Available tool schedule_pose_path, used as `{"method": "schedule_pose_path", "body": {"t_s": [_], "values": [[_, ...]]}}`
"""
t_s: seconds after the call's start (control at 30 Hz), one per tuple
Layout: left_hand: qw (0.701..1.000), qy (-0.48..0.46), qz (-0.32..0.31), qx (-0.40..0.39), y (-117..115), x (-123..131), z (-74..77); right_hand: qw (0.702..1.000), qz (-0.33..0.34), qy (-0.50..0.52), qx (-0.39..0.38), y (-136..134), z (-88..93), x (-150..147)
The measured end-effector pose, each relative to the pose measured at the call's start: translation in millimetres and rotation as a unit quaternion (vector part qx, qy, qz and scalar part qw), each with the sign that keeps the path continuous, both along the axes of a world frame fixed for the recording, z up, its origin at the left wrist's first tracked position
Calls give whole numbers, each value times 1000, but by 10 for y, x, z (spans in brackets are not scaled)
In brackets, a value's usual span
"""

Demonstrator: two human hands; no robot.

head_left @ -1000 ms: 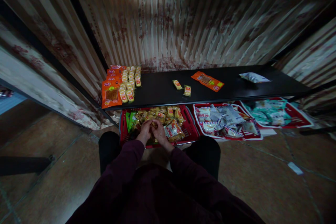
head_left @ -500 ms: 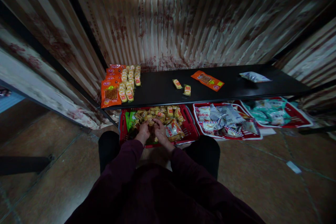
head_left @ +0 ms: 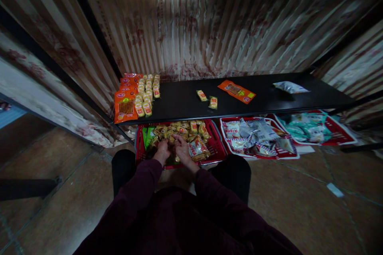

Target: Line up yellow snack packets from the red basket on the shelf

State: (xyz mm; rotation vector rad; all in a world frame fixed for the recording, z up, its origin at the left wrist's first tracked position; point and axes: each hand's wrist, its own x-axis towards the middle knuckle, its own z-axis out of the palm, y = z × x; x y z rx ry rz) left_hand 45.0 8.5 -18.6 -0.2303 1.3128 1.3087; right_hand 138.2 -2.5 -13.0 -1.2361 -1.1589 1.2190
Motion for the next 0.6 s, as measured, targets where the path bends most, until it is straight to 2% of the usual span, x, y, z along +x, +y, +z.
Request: {"method": "schedule_pose_path", "body": {"t_s": [0.17, 0.37, 0.6], "values": [[1000, -4, -9, 2, 12, -3, 25, 1000, 4, -14, -3, 11, 16, -2], [1000, -4, -10, -8, 19, 9, 50, 998, 6, -48, 47, 2, 73, -17], [1000, -8, -6, -4, -11, 4, 30, 995, 27, -68, 68, -20, 164, -14]]}}
